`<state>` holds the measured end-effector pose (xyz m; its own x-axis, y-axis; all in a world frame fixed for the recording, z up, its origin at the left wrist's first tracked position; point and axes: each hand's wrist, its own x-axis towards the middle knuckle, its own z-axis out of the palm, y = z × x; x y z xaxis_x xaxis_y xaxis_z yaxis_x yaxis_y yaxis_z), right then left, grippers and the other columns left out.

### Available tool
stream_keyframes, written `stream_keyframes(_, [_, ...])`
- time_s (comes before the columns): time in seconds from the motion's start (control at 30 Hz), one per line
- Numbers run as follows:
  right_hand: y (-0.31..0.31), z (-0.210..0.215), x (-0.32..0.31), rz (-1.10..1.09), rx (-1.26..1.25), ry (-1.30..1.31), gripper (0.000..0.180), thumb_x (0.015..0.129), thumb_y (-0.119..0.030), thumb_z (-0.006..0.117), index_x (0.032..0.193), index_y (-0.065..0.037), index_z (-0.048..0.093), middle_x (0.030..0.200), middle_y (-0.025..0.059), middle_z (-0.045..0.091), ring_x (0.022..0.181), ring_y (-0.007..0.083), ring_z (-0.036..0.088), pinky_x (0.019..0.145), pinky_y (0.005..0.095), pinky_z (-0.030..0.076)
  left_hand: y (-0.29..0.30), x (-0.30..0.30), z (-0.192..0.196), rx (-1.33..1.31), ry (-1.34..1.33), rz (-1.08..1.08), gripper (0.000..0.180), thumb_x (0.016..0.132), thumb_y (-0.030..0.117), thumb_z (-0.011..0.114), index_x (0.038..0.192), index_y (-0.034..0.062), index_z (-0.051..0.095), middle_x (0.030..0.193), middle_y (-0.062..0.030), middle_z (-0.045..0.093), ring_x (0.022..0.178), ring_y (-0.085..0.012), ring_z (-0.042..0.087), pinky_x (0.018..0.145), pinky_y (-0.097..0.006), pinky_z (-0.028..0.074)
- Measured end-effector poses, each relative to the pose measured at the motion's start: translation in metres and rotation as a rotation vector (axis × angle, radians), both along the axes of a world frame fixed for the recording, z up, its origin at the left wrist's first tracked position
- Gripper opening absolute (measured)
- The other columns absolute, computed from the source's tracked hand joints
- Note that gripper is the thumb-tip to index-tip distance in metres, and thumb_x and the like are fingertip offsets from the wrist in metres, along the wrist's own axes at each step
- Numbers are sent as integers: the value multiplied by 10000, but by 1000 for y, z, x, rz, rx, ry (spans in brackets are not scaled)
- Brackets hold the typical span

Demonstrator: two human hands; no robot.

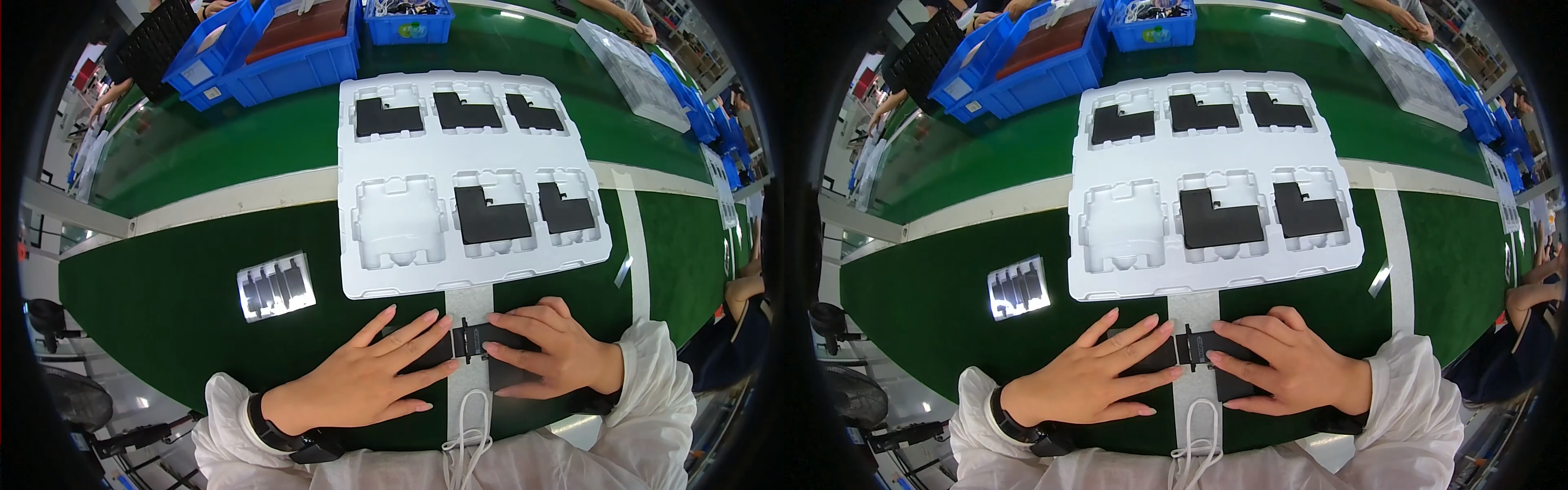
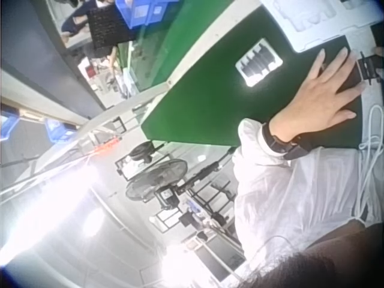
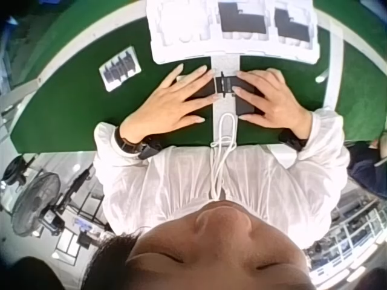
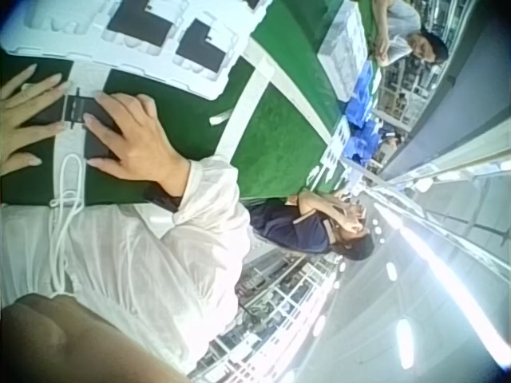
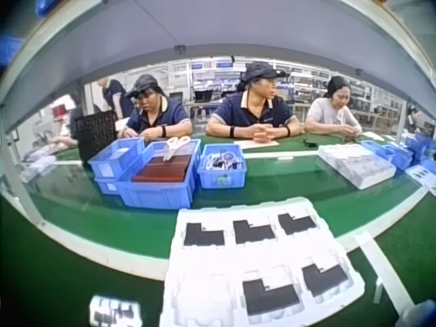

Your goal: Picking up, inspecting, and preparing electronic components from a tray on an industrial assembly line.

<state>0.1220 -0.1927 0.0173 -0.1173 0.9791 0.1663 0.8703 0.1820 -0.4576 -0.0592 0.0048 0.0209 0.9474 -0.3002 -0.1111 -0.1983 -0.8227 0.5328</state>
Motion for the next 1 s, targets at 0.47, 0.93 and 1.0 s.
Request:
stream_keyframes(0.47, [-5,24,-11,14,-89,-162,515,682,-321,648,1109,-64,519,1191,125,434,1022,254,450,859,393,339,-14,3,13,-75,-222,155,400,739,258,627,1076,71,520,1155,-94,445,1074,-250,416,887,-394,305])
stream_keyframes(0.93, [-8,26,-12,47,13,-143,550,695,-282,643,1131,10,478,1168,147,448,1031,279,443,872,369,346,-31,18,-9,157,-475,51,217,721,175,609,729,37,441,714,-78,445,660,-216,461,603,-311,398])
stream_keyframes(1.0, [-9,25,-12,46,14,-139,562,691,-279,647,1141,7,468,1163,147,451,1028,280,442,867,367,348,-30,16,-10,160,-485,37,193,735,152,592,715,35,440,701,-78,444,660,-214,464,606,-307,398])
